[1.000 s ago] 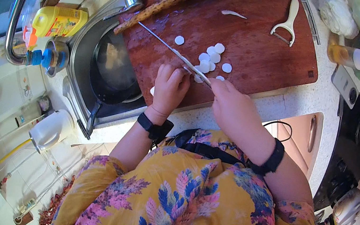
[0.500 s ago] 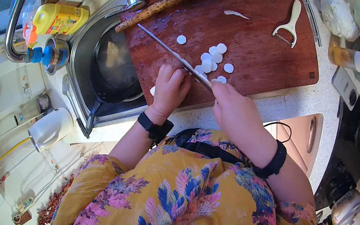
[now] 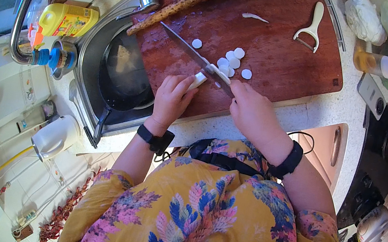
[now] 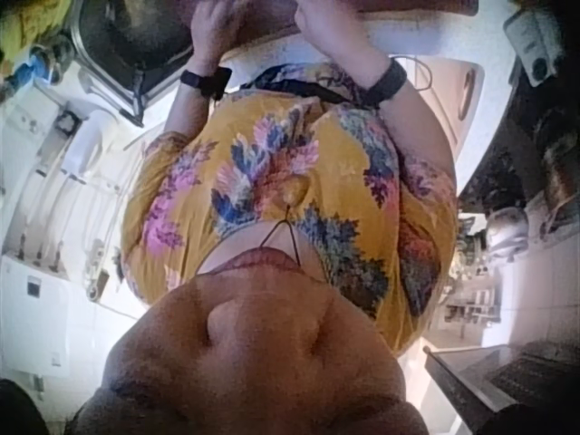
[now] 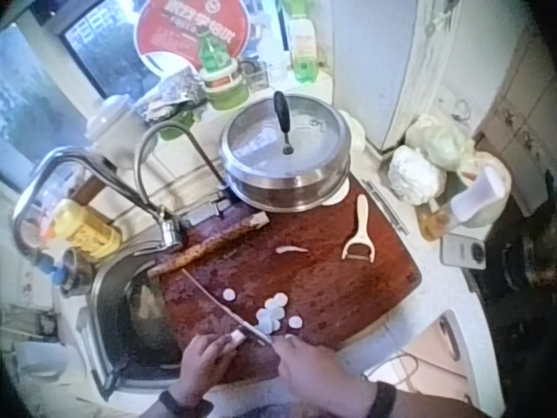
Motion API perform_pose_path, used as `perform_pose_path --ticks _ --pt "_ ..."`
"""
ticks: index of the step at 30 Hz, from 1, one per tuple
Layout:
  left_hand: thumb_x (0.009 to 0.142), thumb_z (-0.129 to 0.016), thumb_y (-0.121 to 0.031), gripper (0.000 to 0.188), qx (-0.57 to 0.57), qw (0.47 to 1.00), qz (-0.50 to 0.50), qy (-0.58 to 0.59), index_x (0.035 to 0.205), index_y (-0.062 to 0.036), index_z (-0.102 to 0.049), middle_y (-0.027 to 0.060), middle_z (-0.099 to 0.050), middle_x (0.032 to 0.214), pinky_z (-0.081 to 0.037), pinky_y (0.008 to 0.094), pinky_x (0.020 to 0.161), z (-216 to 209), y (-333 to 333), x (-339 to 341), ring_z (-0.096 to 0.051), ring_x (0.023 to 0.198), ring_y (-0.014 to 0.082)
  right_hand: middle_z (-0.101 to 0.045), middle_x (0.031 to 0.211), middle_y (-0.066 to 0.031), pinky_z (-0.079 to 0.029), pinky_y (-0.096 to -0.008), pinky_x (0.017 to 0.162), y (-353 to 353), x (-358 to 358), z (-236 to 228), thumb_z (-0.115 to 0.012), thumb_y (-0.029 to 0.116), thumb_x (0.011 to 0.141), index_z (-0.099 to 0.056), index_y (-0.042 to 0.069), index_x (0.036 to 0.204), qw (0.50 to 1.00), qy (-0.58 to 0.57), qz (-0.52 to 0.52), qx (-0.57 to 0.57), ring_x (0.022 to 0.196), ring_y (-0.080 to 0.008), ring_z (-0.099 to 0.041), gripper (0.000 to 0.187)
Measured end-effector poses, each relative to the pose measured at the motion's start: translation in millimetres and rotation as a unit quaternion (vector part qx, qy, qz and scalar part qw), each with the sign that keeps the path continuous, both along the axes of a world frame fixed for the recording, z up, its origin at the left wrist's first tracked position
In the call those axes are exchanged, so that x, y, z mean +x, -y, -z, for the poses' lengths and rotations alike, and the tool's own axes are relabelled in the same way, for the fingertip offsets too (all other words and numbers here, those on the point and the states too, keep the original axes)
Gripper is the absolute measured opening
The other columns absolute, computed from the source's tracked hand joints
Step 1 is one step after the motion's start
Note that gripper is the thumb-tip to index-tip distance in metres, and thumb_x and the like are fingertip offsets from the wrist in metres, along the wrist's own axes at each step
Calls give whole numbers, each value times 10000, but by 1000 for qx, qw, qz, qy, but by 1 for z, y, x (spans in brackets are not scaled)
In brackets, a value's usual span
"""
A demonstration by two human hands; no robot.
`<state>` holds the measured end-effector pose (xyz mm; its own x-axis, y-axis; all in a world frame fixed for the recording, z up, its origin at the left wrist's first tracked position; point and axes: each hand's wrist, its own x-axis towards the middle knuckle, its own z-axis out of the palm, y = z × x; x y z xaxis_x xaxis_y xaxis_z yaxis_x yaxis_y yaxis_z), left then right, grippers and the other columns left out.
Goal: The person slices white round objects on a wooden cutting board, then washes and slices red dates. The person uses a knife to cut the items into smaller pieces.
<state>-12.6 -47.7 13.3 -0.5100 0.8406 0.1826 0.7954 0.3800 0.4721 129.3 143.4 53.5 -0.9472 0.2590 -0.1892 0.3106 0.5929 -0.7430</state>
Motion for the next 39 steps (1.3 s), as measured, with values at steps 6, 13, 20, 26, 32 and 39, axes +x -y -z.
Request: perform_pose_path --ticks 6,13,20,26,32,39 --pt "775 -746 -132 334 19 1000 2 1 1089 -92 -637 95 -629 977 -497 386 737 10 -24 4 -595 864 295 -622 956 -186 -532 -496 698 -13 1 -10 -537 68 852 -501 51 1114 1000 11 14 19 818 -396 -640 264" --pt "794 -728 -128 295 34 997 21 -63 1072 -88 -638 83 -628 976 -496 370 734 6 -40 2 -592 864 282 -615 991 -202 -520 -497 719 -18 3 -22 -539 36 855 -513 34 1103 999 28 18 -3 849 -416 -621 249" --pt "803 -708 -102 264 36 997 21 -57 1053 -77 -630 87 -612 941 -491 369 712 7 -44 1 -579 840 284 -612 1000 -197 -520 -485 718 -24 10 -42 -538 34 854 -526 49 1156 1000 29 4 -11 837 -409 -622 303" --pt "806 -699 -94 231 45 997 26 -55 1025 -66 -630 91 -605 924 -488 369 704 6 -46 -1 -575 833 284 -615 992 -194 -518 -488 710 -21 5 -38 -534 40 854 -522 48 1128 999 38 -5 -5 848 -407 -621 274" --pt "806 -698 -82 210 40 998 18 -52 1004 -59 -633 95 -604 916 -484 370 704 6 -46 0 -577 829 288 -615 977 -205 -513 -500 719 -15 -10 -18 -532 43 852 -514 45 1101 1000 19 -3 -12 846 -413 -618 249" --pt "807 -699 -81 201 55 997 15 -50 996 -58 -634 95 -599 904 -484 369 689 8 -45 1 -573 815 291 -618 981 -205 -510 -506 730 -17 -6 -19 -547 57 846 -514 44 1113 1000 16 15 -20 865 -415 -620 270"
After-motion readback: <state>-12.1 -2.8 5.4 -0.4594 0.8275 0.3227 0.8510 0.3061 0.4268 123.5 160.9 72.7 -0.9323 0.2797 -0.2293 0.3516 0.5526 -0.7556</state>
